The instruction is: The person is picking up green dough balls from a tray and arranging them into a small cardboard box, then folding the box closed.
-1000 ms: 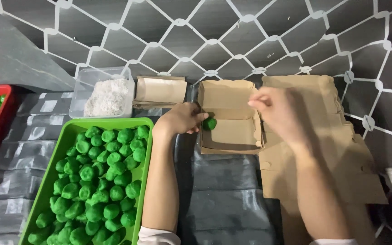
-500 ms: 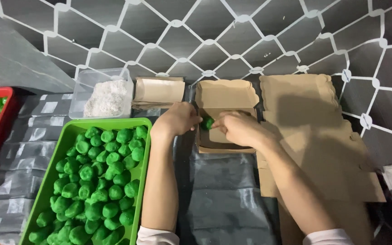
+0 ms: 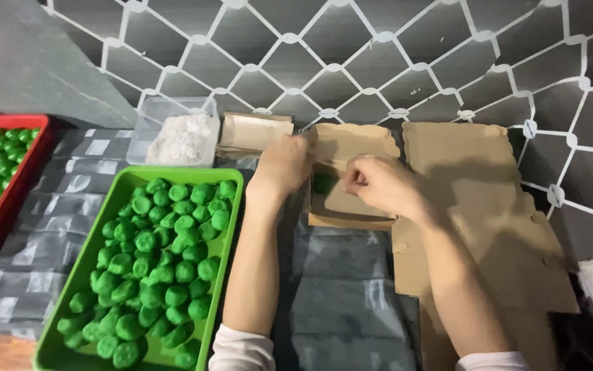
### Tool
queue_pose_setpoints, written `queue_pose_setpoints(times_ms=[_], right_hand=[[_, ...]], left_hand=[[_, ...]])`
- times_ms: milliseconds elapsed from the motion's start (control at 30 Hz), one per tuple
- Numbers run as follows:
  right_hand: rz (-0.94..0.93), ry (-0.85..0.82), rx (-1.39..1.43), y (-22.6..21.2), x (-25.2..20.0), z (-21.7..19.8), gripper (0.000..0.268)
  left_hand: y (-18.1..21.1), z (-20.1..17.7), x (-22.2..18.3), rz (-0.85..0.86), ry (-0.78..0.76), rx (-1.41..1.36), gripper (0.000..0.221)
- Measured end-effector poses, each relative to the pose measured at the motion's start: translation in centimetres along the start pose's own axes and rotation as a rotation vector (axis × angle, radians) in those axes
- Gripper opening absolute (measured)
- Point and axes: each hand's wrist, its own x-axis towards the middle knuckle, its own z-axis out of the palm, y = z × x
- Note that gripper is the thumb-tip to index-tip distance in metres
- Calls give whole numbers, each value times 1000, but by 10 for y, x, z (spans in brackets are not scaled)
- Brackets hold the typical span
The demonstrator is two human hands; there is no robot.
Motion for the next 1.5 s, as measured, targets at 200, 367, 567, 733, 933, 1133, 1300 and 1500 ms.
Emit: queue_pose_setpoints(times_ms=[200,367,567,733,933,1133,1300,1500], right_hand=[[-11,49,485,18,-2,-6,16],[-157,127,614,19,-27,-24,20],[-248,218,669,19,-43,-40,24],[-277,226,707,20,-43,-40,25],[-280,211,718,26,-39,-35,26],[-257,210,689,20,-43,-40,25],[-275,187,710,12,-37,-31,34],[-401,164,719,-18,-43,-32,58]], left_hand=[[19,-47,2,-9,47,64,26],[26,-96,-39,-62,-24,132,23],[-73,-60,-61,-142,-326,292,35],[-113,-31,-78,-154,-576,271,52],[-122,-29,-82,-170,-500,175,44],[-66,-92,-91,-42,-470,262,43],[10,-132,-87,222,-264,-98,32],[55,-118,-52,329,-238,-260,58]])
